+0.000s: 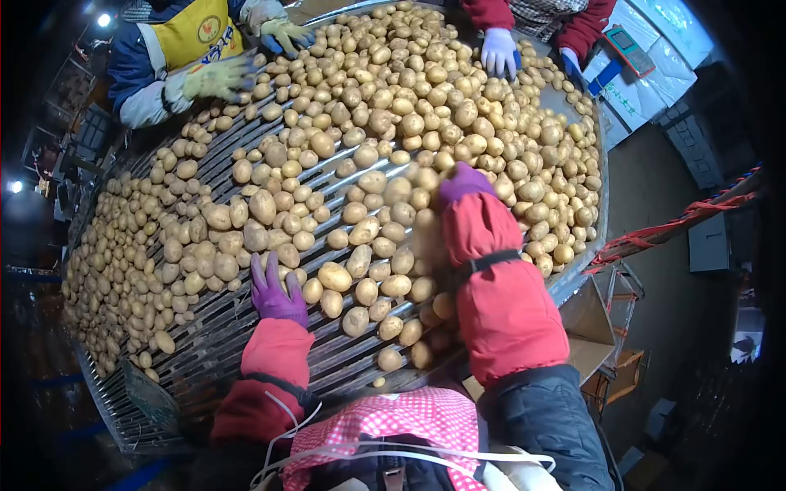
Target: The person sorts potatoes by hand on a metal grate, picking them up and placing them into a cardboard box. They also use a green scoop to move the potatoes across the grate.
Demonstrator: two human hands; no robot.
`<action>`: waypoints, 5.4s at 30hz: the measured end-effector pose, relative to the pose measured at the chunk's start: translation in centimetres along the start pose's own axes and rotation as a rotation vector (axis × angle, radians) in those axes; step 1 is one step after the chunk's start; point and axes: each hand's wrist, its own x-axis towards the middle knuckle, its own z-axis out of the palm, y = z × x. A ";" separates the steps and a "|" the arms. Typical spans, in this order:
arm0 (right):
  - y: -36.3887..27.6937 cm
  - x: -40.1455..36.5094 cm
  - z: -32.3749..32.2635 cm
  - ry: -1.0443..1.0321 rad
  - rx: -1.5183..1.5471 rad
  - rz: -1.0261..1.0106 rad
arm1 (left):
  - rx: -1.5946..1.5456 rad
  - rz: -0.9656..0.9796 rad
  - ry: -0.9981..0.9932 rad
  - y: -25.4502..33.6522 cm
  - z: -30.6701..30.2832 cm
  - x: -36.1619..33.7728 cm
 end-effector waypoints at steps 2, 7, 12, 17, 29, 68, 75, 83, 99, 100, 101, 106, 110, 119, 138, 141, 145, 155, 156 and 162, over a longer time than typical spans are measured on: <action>-1.2 -5.3 -1.5 0.012 -0.040 -0.412 | 0.005 -0.001 -0.003 0.1 0.0 -0.3; -5.5 -5.7 3.2 -0.323 0.173 -0.521 | -0.007 -0.005 0.001 0.0 0.1 -0.2; 3.1 -3.2 2.6 0.151 0.193 -0.374 | -0.001 -0.012 -0.002 -0.1 0.0 -0.3; 6.4 -0.5 4.2 0.474 -0.295 -0.710 | -0.003 -0.013 -0.002 -0.1 0.1 -0.3; 4.6 0.2 3.5 -0.043 -0.413 -0.355 | -0.063 -0.040 -0.028 -1.0 -0.6 0.0; 51.0 -36.3 -6.4 0.559 2.293 0.050 | 0.069 0.476 -0.064 9.7 5.5 -1.2; 54.4 -37.1 -6.0 0.722 2.227 0.245 | 0.018 0.431 -0.135 9.5 5.4 -1.4; 56.7 -31.7 -8.2 0.485 2.215 0.338 | 0.049 0.427 -0.149 8.9 5.8 -1.2; 41.0 -29.1 -2.3 0.577 1.654 0.285 | -0.013 0.411 0.014 10.1 4.9 -1.6; 38.1 -28.9 -2.3 0.487 1.602 0.235 | -0.027 0.420 0.014 9.8 4.6 -1.7; 34.9 -28.8 -2.1 0.398 1.547 0.185 | -0.124 0.445 -0.030 9.4 4.5 -1.6; 17.1 -29.6 4.4 0.172 0.826 -0.375 | -0.885 0.330 -0.196 5.3 0.9 -3.2; 5.2 -30.7 6.4 -0.003 -0.174 -0.779 | -0.823 0.318 -0.199 -2.3 -6.8 -4.6; 6.3 -18.1 5.4 0.054 -0.588 -0.461 | -0.171 0.359 -0.203 -16.6 -7.6 -3.7; 4.2 -9.5 7.1 0.186 -0.344 -0.710 | -0.074 0.218 -0.163 -14.2 -7.3 -2.5; 2.3 -8.0 5.2 0.451 -0.304 -0.549 | -0.086 0.201 -0.167 -14.1 -7.4 -2.4; -1.0 -9.3 8.9 0.115 -0.087 -1.055 | -0.062 0.169 -0.168 -14.2 -7.2 -2.4; 4.0 -19.8 7.0 -0.642 1.677 -0.168 | -0.063 0.215 -0.138 -14.8 -6.5 -2.7; 7.1 -21.0 6.6 -0.625 1.814 -0.165 | -0.058 0.225 -0.145 -14.8 -6.4 -2.8; 22.5 -29.9 3.6 0.026 1.905 0.121 | -0.053 0.291 -0.159 -14.9 -5.7 -3.0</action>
